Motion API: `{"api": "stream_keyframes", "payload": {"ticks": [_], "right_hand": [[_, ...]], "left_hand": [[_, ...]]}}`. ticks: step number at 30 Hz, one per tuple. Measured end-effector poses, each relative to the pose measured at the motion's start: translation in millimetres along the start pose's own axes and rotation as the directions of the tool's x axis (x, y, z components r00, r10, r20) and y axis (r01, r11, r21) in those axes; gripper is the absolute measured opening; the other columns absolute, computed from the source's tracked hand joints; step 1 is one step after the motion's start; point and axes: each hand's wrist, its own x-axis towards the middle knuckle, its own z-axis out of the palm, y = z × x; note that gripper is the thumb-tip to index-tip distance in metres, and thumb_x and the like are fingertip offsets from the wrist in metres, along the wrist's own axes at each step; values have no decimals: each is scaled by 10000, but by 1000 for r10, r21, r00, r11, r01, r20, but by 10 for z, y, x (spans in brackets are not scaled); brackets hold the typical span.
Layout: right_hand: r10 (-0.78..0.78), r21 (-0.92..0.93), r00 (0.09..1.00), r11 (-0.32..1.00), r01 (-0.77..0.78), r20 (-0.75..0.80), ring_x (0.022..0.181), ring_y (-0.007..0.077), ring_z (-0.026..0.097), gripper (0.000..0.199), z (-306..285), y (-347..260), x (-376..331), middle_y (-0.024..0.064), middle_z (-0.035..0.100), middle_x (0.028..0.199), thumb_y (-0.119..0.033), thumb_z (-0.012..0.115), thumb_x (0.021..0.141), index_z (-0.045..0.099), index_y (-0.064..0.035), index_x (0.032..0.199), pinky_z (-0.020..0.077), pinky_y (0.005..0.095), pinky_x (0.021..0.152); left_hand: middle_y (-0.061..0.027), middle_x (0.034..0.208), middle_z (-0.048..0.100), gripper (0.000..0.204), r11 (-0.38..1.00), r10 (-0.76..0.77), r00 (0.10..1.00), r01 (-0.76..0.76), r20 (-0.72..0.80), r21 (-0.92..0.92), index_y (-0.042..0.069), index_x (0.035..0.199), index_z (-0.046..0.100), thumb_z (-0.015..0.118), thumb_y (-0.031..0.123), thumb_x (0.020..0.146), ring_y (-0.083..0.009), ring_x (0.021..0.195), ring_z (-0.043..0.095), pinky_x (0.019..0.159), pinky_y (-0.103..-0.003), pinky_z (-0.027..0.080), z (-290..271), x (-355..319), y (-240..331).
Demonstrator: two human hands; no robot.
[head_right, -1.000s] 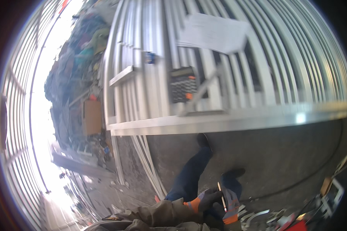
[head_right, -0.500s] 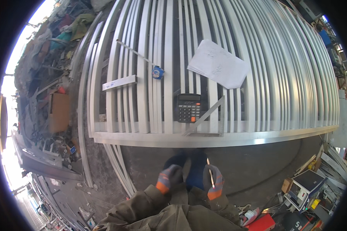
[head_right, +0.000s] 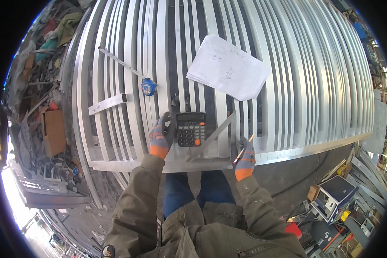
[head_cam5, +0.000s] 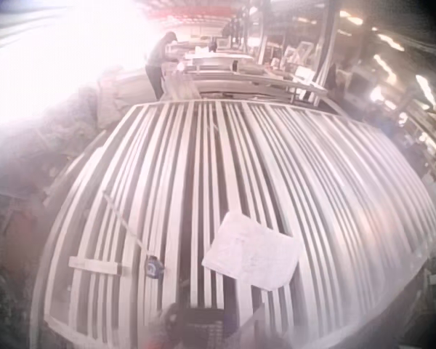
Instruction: The person measures and marks a metal frame using a tape measure, pencil, and set square, then performs calculations on a calculator. The person handles the metal frame, tape measure, pencil, set square, and calculator throughout the sequence.
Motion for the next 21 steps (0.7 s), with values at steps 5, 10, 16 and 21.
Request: {"api": "stream_keyframes", "payload": {"ticks": [5, 10, 16, 21], "right_hand": [[-457, -724, 814, 415, 551, 358, 988, 281, 636, 475, -55, 171, -9, 145, 633, 1170, 16, 459, 992, 558, -85, 1445, 563, 376, 845], [-456, -714, 820, 439, 545, 346, 1058, 322, 636, 506, -109, 306, 33, 172, 636, 1215, 19, 526, 933, 565, -55, 1432, 545, 394, 899], [51, 93, 994, 995, -42, -100, 1023, 170, 643, 316, -74, 400, 139, 78, 660, 1134, -200, 535, 1073, 679, -21, 1290, 556, 255, 878], [-86, 199, 996, 976, 88, -14, 992, 123, 619, 320, -53, 291, 100, 33, 653, 1102, -227, 594, 1061, 707, 12, 1242, 541, 223, 915]], "left_hand": [[-171, 1184, 722, 284, 987, 95, 978, -117, 185, 113, 79, 1269, 675, 653, 100, 987, -368, 1106, 690, 907, -430, 555, 143, 386, -33], [-165, 1081, 741, 191, 999, -37, 959, 43, 283, -15, 84, 1165, 709, 622, 167, 1017, -372, 1012, 711, 881, -416, 549, 156, 506, -61], [-177, 1109, 752, 224, 994, 66, 965, -40, 254, -103, 60, 1171, 711, 621, 6, 973, -370, 1042, 721, 897, -394, 550, 139, 727, -161], [-180, 1120, 748, 195, 996, 50, 971, -32, 233, -79, 60, 1151, 715, 615, 28, 986, -380, 1063, 707, 913, -417, 540, 257, 1055, -302]]}}
